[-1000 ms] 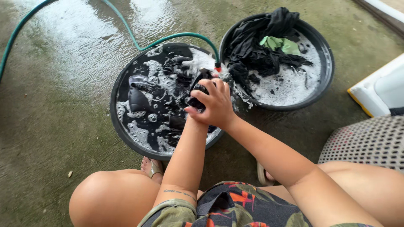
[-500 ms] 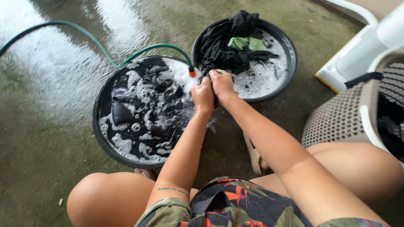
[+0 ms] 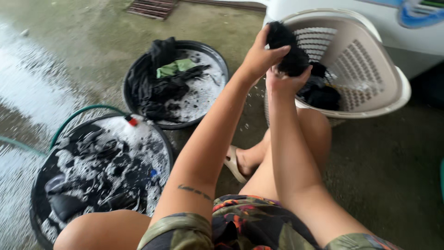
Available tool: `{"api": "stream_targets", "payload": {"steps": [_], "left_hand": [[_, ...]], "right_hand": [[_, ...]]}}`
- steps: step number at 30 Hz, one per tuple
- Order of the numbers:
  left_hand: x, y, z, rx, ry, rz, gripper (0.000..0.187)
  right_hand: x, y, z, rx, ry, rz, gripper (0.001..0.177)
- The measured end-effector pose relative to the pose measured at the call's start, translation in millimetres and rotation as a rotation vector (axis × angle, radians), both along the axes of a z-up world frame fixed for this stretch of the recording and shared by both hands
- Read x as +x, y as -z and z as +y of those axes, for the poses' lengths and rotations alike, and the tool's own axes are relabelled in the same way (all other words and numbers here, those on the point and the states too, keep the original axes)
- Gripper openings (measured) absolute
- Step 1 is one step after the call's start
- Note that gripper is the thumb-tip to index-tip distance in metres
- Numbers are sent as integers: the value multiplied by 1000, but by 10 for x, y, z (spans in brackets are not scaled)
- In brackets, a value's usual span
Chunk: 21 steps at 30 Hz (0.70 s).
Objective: The person washes clothes by hand in basins of soapy water and places them into a laundry basket.
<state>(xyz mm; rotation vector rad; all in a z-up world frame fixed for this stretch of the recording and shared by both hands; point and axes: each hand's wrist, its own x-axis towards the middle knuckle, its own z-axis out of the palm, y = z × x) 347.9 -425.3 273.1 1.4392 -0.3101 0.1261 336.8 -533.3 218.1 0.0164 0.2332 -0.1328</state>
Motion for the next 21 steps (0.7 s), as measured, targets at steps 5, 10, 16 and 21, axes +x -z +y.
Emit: {"api": "stream_targets", "payload": {"steps": [5,10,16,21], "left_hand": [[225,535,-379,316,-219,-205,70],[173,1141,439,89,-71,212,39],[-389,2264,2069,-187,-294,534,28],[-1544,3426,3325,-123,-687,796,28]], "right_hand": [[-209,70,82,42,-69,-148,86],[166,907,651,-334,-89,-9,45],[356,2333,1879,-607,-802,-143,26],[-494,2867,2939,-927,-1390,137,19]]}}
